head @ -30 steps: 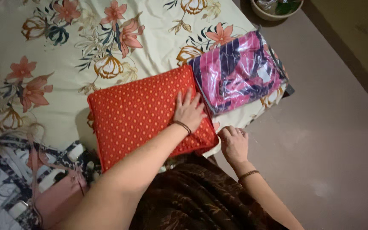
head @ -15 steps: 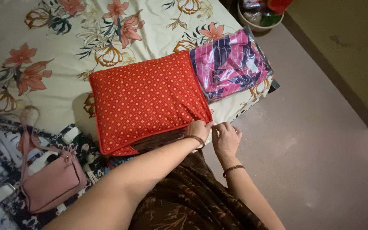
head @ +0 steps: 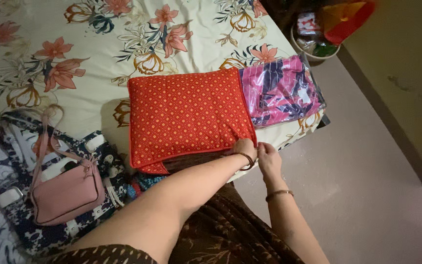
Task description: The person opens a red patterned travel bag on a bed and places several vacuum-sealed packages of clothes inside. The person then closes the bag and zips it shut.
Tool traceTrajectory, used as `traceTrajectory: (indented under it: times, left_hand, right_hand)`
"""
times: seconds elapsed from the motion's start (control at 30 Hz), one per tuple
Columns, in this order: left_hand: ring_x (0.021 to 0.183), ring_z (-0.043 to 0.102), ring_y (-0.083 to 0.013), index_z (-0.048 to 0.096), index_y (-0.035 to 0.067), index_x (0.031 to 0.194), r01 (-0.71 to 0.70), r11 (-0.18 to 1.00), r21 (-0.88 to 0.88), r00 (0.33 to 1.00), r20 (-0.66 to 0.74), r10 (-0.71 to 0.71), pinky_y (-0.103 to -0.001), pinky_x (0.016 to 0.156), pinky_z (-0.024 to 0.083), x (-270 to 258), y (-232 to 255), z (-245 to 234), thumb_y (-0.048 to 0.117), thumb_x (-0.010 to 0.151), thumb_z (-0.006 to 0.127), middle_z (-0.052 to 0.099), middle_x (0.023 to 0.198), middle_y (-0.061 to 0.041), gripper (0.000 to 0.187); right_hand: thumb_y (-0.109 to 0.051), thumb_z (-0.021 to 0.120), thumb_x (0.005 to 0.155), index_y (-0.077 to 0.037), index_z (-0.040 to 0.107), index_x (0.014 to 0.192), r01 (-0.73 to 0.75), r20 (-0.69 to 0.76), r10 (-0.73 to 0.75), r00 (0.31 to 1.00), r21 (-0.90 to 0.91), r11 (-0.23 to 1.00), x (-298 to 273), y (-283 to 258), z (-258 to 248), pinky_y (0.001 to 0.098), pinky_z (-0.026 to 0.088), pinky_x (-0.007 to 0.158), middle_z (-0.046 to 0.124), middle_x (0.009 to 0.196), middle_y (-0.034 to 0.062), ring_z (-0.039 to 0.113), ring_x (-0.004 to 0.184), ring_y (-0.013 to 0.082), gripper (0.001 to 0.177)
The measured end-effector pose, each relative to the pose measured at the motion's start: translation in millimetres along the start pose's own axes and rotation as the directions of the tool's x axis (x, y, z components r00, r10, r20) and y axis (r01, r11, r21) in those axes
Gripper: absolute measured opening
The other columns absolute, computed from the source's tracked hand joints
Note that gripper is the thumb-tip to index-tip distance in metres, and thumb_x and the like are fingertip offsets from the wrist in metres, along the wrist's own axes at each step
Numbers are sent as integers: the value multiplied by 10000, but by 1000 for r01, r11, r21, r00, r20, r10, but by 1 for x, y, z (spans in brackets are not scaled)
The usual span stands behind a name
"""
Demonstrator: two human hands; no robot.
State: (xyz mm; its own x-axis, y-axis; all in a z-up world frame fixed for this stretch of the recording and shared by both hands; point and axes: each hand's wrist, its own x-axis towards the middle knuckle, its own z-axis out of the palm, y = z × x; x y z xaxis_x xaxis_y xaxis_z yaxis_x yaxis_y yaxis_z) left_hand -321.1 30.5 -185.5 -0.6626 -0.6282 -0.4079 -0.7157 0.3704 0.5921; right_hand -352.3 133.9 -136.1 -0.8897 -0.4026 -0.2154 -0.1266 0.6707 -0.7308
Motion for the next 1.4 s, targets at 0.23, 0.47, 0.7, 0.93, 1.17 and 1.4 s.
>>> traceTrajectory:
  times: [0.23,0.47,0.7,0.93,1.17,1.4]
  left_hand:
    - [1074,708,-367,772,72,1032,7,1000,9,998,62,-8,-500,882,568,-31,2,-47,271,948,606,735,1108,-197,272]
    - [1056,717,-370,783,72,1034,-49,998,50,998,34,48,-503,877,576,-32,3,-49,175,923,608,741,1109,-195,232]
    - [1060,702,-353,770,70,1018,-142,976,166,985,118,123,-493,886,563,-39,-28,-61,301,806,748,732,1093,-170,314]
    - [921,729,-397,797,81,925,-28,973,231,998,-56,42,-540,812,581,-81,-145,-100,244,918,583,755,942,-194,270]
    - [858,729,-389,785,114,865,139,963,230,973,-215,-89,-531,769,588,-130,-229,-144,308,904,603,742,879,-189,269]
    - [806,725,-374,757,112,838,168,962,216,945,-314,-94,-502,761,581,-179,-294,-179,305,899,630,739,857,-167,239]
  right_hand:
    - [-393,663,902,-80,788,1087,-49,83,66,994,-193,980,24,-11,7,417,556,870,783,992,146,748,956,306,385]
    - [-357,597,934,-55,763,1046,0,-10,-2,1000,-221,975,28,-1,18,440,546,864,764,958,189,729,950,347,363]
    - [-336,569,960,-9,761,1037,-72,5,73,997,-161,984,39,11,10,416,540,832,771,896,159,726,848,277,387]
    - [-243,588,999,58,658,1139,-201,184,146,972,323,925,14,6,40,333,476,635,676,895,75,598,745,174,339]
    - [-275,606,954,-7,642,1235,-261,687,100,720,135,956,-42,-34,116,343,540,708,777,1018,73,668,830,178,390]
    - [-325,584,989,-147,564,1391,711,928,-65,368,-235,663,-93,-124,141,412,570,884,728,1125,143,713,1048,281,441]
